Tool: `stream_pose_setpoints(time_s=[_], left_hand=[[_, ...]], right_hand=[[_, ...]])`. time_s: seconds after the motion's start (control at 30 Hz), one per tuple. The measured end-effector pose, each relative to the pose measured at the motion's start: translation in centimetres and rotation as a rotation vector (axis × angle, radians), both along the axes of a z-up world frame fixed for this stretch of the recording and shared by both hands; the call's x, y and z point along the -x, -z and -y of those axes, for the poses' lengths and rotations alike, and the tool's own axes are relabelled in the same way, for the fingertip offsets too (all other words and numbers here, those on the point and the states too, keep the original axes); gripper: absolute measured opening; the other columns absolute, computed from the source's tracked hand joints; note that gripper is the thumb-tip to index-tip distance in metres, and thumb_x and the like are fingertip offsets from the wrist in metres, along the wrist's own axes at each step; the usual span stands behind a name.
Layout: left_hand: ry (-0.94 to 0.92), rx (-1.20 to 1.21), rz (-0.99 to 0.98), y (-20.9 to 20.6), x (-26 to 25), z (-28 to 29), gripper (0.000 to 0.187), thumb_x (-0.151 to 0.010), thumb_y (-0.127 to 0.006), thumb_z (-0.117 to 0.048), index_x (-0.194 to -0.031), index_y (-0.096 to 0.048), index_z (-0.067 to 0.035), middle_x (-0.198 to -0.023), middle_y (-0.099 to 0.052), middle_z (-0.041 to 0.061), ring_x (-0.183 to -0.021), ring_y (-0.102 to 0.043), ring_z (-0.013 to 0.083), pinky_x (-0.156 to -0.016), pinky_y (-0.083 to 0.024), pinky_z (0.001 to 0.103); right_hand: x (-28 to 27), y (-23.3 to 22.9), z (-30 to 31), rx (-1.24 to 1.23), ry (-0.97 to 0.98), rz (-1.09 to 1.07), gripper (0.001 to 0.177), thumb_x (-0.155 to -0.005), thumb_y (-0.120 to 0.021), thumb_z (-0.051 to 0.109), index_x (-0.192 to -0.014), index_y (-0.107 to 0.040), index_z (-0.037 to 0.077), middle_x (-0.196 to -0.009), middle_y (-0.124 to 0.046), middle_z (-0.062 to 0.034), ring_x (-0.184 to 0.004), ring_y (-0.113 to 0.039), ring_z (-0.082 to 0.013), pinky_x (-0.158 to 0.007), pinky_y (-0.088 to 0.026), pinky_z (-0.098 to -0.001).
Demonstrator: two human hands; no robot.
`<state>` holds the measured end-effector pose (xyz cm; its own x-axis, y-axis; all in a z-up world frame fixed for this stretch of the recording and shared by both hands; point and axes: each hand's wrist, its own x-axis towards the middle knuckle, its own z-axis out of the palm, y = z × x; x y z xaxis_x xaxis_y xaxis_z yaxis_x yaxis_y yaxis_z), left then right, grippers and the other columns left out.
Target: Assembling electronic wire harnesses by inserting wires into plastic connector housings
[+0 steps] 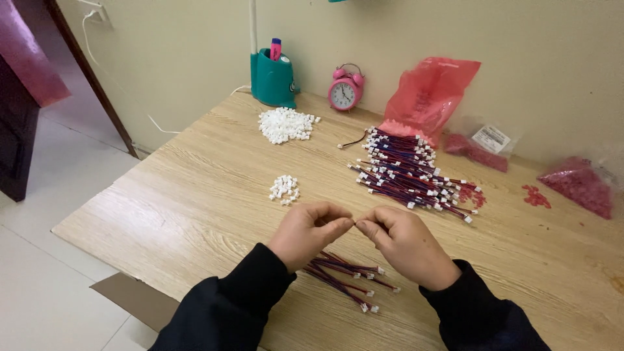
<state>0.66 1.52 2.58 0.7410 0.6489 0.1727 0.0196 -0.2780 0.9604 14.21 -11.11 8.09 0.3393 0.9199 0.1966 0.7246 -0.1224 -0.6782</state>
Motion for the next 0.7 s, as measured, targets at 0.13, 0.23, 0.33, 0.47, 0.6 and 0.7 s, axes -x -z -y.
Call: stream_pose_setpoints(time_s=[0.13, 0.23, 0.33, 0.47, 0.6, 0.7], left_hand=[[0.006, 0.192, 0.092, 1.4, 0.3, -0.4, 0.029, -0.081, -0.075, -0.016, -0.107, -0.074, -0.004, -0.073, -0.071, 0.007, -0.06, -0.064, 0.0121, -0.058, -0.051, 0.022], [0.003, 0.226, 0.105, 1.7, 0.2, -0.3, 0.025, -0.082, -0.075, -0.014, -0.104, -0.074, -0.003, -0.075, -0.072, 0.009, -0.06, -0.065, 0.0131, -0.058, -0.051, 0.022], [0.019, 0.27, 0.144, 2.5, -0.5, -0.1, 0.023, -0.083, -0.076, -0.015, -0.102, -0.074, -0.002, -0.077, -0.071, 0.008, -0.061, -0.063, 0.0114, -0.059, -0.051, 0.022], [0.005, 0.305, 0.179, 1.9, -0.6, 0.4, 0.02, -0.086, -0.073, -0.015, -0.099, -0.073, -0.001, -0.079, -0.071, 0.009, -0.063, -0.062, 0.012, -0.061, -0.052, 0.022], [-0.039, 0.319, 0.219, 1.8, -0.7, 0.8, 0.018, -0.086, -0.074, -0.017, -0.096, -0.074, -0.003, -0.077, -0.072, 0.009, -0.062, -0.065, 0.0133, -0.061, -0.054, 0.023], [-0.076, 0.309, 0.242, 1.7, -0.9, 1.3, 0.018, -0.086, -0.074, -0.017, -0.097, -0.074, -0.003, -0.078, -0.073, 0.01, -0.062, -0.065, 0.0134, -0.061, -0.055, 0.024]], right_hand=[[0.0, -0.3, 0.3, 0.001, 0.027, -0.064, 0.017, -0.091, -0.063, 0.018, -0.085, -0.074, 0.006, -0.057, -0.06, -0.0116, -0.06, -0.06, -0.0194, -0.062, -0.051, -0.0336], [0.3, -0.5, 0.2, -0.007, 0.037, -0.088, 0.017, -0.09, -0.064, 0.019, -0.083, -0.074, 0.007, -0.057, -0.062, -0.0108, -0.058, -0.063, -0.0189, -0.06, -0.052, -0.0316], [0.5, -0.9, 0.3, 0.007, 0.036, -0.084, 0.017, -0.09, -0.064, 0.019, -0.084, -0.073, 0.005, -0.062, -0.065, -0.0137, -0.059, -0.065, -0.0212, -0.061, -0.052, -0.0333], [0.5, -0.6, 0.4, -0.009, 0.035, -0.169, 0.016, -0.089, -0.065, 0.017, -0.087, -0.074, 0.004, -0.061, -0.061, -0.0111, -0.059, -0.061, -0.0191, -0.06, -0.051, -0.0318], [0.5, -0.7, 0.5, -0.059, 0.039, -0.291, 0.015, -0.086, -0.069, 0.012, -0.091, -0.077, 0.001, -0.055, -0.061, -0.0089, -0.055, -0.058, -0.0164, -0.055, -0.049, -0.0287], [0.4, -0.2, 0.5, -0.095, 0.07, -0.347, 0.016, -0.088, -0.069, 0.013, -0.091, -0.075, -0.001, -0.052, -0.056, -0.0073, -0.053, -0.053, -0.0146, -0.052, -0.046, -0.0276]])
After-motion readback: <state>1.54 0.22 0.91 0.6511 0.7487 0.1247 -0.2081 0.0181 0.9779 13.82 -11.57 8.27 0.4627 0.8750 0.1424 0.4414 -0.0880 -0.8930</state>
